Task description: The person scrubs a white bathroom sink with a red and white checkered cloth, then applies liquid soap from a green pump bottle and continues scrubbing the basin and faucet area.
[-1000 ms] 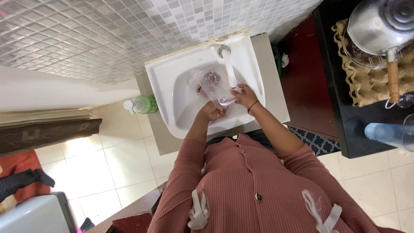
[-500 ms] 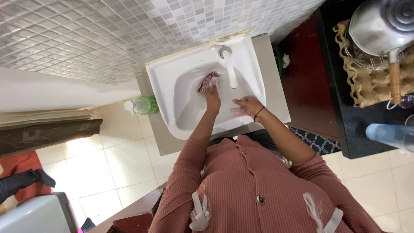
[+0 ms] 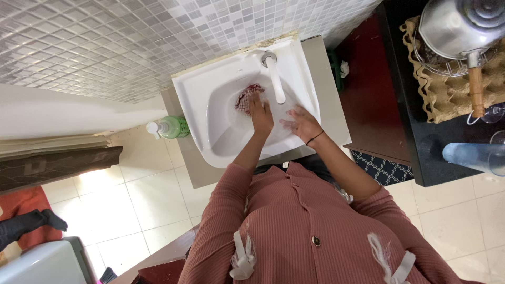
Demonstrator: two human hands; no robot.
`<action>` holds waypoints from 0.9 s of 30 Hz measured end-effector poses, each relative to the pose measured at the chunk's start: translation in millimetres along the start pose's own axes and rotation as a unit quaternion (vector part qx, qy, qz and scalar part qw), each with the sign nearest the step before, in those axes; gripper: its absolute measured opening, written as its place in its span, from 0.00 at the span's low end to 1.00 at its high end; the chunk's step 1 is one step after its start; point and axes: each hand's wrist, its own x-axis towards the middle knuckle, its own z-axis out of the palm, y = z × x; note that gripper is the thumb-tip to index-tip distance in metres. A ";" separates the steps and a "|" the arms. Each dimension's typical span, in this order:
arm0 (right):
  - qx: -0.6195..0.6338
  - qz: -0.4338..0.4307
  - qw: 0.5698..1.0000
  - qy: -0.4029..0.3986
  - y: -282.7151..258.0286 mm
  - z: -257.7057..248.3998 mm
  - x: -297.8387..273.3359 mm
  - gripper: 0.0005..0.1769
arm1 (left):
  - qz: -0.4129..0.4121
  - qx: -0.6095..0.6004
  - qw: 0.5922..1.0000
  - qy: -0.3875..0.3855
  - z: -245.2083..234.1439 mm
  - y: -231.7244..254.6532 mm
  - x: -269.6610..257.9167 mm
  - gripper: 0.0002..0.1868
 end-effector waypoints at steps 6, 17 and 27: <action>0.020 0.017 1.000 0.005 16.2 -22.9 57.4 0.24 | 0.105 0.036 0.975 -0.193 -44.9 52.4 -40.1 0.37; -0.048 0.097 0.994 -0.023 21.3 -19.1 108.9 0.20 | 0.179 -0.081 0.932 -0.304 -133.9 76.1 -38.0 0.28; 0.004 0.087 0.991 -0.104 13.7 -10.0 105.1 0.22 | -0.094 -0.054 0.993 -0.039 -63.2 -30.9 -43.4 0.37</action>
